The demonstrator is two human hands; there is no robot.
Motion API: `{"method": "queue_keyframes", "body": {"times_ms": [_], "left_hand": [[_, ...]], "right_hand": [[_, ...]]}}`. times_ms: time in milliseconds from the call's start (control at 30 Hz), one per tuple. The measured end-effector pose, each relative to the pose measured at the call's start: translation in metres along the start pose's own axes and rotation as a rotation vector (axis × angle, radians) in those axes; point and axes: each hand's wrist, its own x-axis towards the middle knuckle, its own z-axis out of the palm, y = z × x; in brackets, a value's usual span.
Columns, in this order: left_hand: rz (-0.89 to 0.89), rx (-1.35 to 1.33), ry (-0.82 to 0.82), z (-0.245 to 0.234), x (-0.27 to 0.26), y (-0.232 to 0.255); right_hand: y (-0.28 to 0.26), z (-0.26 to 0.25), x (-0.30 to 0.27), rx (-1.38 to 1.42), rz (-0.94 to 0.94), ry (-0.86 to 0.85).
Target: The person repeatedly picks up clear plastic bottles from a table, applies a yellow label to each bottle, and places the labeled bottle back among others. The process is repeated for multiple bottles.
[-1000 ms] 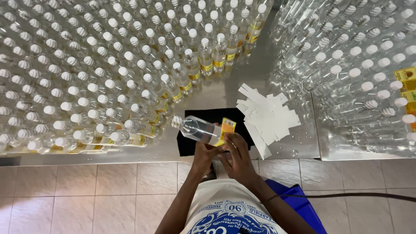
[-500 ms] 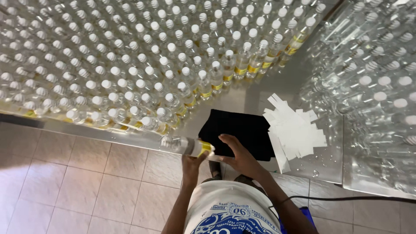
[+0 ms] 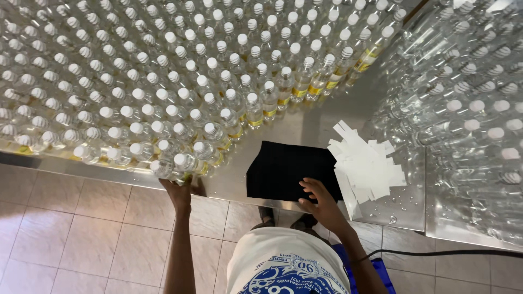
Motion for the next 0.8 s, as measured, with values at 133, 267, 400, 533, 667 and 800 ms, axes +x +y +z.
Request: {"method": "queue_keyframes", "body": {"times_ms": [133, 267, 400, 533, 667, 800], "left_hand": [[-0.013, 0.053, -0.038, 0.014, -0.01, 0.019], [-0.048, 0.34, -0.032, 0.001, -0.018, -0.041], [0.174, 0.176, 0.301, 0.032, -0.05, -0.055], [0.369, 0.426, 0.23, 0.087, -0.121, -0.002], [0.356, 0.37, 0.051, 0.147, -0.181, 0.051], [0.337, 0.262, -0.134, 0.193, -0.219, 0.07]], "right_hand": [[0.001, -0.027, -0.015, 0.009, 0.062, 0.104], [0.022, -0.067, -0.042, 0.046, 0.139, 0.318], [0.062, -0.135, -0.078, -0.045, 0.091, 0.864], [0.096, -0.221, -0.122, -0.313, 0.1, 1.306], [0.12, -0.309, -0.164, -0.443, 0.162, 1.499], [0.181, -0.398, -0.19, -0.899, 0.312, 1.513]]}}
